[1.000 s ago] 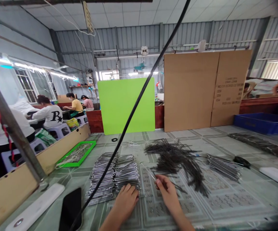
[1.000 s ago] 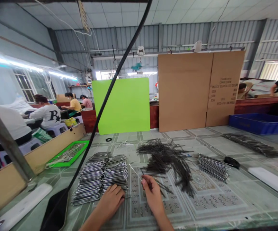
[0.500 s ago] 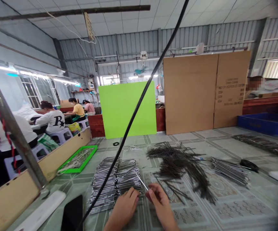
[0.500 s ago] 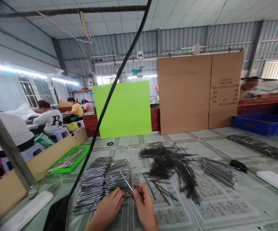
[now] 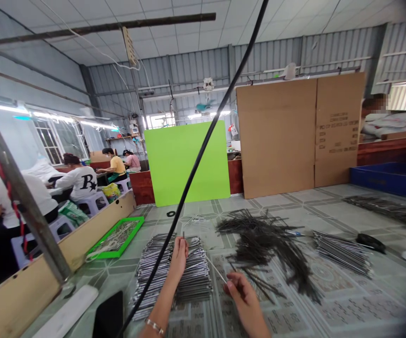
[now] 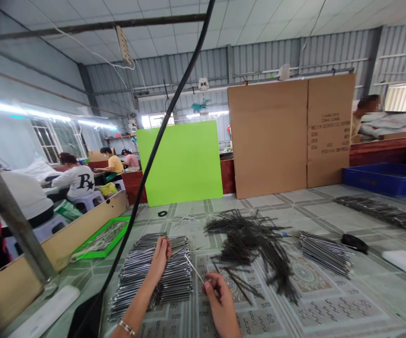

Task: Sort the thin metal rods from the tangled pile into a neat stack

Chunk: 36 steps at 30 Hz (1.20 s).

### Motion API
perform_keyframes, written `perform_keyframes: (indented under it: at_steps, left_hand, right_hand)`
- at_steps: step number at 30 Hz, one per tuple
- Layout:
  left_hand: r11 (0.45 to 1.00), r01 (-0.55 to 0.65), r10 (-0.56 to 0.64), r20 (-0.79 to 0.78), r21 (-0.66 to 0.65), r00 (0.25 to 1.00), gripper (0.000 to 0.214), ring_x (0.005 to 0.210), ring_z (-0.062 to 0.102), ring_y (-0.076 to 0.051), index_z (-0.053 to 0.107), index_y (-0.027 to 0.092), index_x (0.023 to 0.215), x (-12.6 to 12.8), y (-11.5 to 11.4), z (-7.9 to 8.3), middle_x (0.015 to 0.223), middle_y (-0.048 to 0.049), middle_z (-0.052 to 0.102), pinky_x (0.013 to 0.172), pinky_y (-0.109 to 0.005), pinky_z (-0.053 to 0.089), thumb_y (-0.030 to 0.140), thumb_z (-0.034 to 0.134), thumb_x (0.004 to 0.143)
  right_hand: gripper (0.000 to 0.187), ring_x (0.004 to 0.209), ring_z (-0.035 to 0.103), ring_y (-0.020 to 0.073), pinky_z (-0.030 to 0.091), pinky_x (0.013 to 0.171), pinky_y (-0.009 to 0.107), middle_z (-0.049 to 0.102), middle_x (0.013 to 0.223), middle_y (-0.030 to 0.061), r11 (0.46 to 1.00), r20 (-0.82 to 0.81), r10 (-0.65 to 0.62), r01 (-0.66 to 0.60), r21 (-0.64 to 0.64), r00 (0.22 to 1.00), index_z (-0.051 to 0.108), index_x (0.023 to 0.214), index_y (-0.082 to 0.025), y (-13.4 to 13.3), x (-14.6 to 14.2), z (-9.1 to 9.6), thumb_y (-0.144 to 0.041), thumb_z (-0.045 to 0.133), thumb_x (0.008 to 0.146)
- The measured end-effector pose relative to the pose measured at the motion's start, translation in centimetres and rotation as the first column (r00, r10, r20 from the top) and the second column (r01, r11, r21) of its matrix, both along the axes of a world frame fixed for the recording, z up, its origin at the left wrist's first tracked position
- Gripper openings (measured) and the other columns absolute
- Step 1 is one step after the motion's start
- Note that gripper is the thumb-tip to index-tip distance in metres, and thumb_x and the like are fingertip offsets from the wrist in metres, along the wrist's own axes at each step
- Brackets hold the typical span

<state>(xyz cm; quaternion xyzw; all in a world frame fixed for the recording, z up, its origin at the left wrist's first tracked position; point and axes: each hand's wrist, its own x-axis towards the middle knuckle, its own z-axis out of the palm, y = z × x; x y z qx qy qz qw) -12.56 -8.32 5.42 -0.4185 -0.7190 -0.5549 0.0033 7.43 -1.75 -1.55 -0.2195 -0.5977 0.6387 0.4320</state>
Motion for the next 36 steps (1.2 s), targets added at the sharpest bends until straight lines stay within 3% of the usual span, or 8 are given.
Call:
perform_keyframes:
  at_steps: [3,10,16,25,31,36]
  left_hand:
    - [0.999,0.017,-0.018,-0.016,-0.038,1.0,0.041,0.048,0.041,-0.011,0.033,0.021,0.076,-0.6,0.6,-1.0,0.058,0.0041,0.037,0.051,-0.025,0.042,0.045,0.002,0.089]
    - [0.978,-0.018,-0.035,-0.249,-0.206,0.968,0.026,0.074,0.048,-0.018,0.041,0.019,0.073,0.2,-0.5,-1.2,0.072,-0.0017,0.048,0.074,-0.035,0.04,0.043,0.035,0.084]
    - [0.894,-0.205,-0.049,-0.543,-0.398,0.838,0.033,0.086,0.049,-0.021,0.05,0.016,0.089,0.9,-1.1,-1.2,0.087,-0.0061,0.055,0.077,-0.037,0.038,0.035,0.023,0.09]
    - [0.781,-0.341,-0.185,-0.716,-0.523,0.673,0.029,0.092,0.046,-0.022,0.056,0.019,0.092,1.4,-1.3,0.1,0.097,-0.0061,0.055,0.079,-0.038,0.035,0.029,0.029,0.091]
    - [0.81,-0.303,-0.18,-0.704,-0.503,0.687,0.024,0.089,0.044,-0.021,0.057,0.021,0.091,1.4,-2.1,0.6,0.094,-0.0046,0.054,0.078,-0.036,0.034,0.031,0.035,0.088]
    - [0.823,-0.214,-0.243,-0.668,-0.525,0.703,0.027,0.094,0.044,-0.021,0.057,0.023,0.099,1.0,0.2,2.1,0.099,-0.0048,0.055,0.081,-0.035,0.035,0.029,0.033,0.089]
  right_hand:
    - [0.036,0.069,0.056,0.0183,0.049,0.069,0.03,0.056,0.072,0.0032,1.0,0.003,-0.014,0.014,0.004,1.0,0.059,0.089,-0.018,0.1,0.0,0.1,-0.05,0.058,0.072]
    - [0.037,0.066,0.054,0.0184,0.047,0.065,0.029,0.054,0.068,0.0025,0.998,0.037,-0.028,0.026,0.058,0.999,0.059,0.087,-0.018,0.0,0.1,0.5,-0.052,0.055,0.073]
    - [0.037,0.065,0.053,0.0181,0.046,0.063,0.028,0.053,0.066,0.0022,0.997,0.038,-0.043,0.04,0.07,0.998,0.06,0.086,-0.018,-0.2,0.1,0.8,-0.052,0.055,0.073]
    - [0.037,0.063,0.052,0.0179,0.045,0.061,0.027,0.051,0.064,0.0014,0.997,0.055,-0.036,0.032,0.075,0.998,0.06,0.085,-0.018,-0.4,0.2,1.3,-0.053,0.055,0.072]
    - [0.039,0.064,0.052,0.0174,0.045,0.062,0.027,0.051,0.065,0.0016,0.997,0.072,-0.028,0.022,0.072,0.997,0.059,0.085,-0.017,-0.3,0.1,1.1,-0.053,0.054,0.072]
    - [0.039,0.063,0.05,0.0165,0.043,0.06,0.026,0.049,0.065,0.0013,0.997,0.071,-0.012,0.007,0.079,0.997,0.06,0.086,-0.016,-0.1,0.2,0.7,-0.052,0.053,0.073]
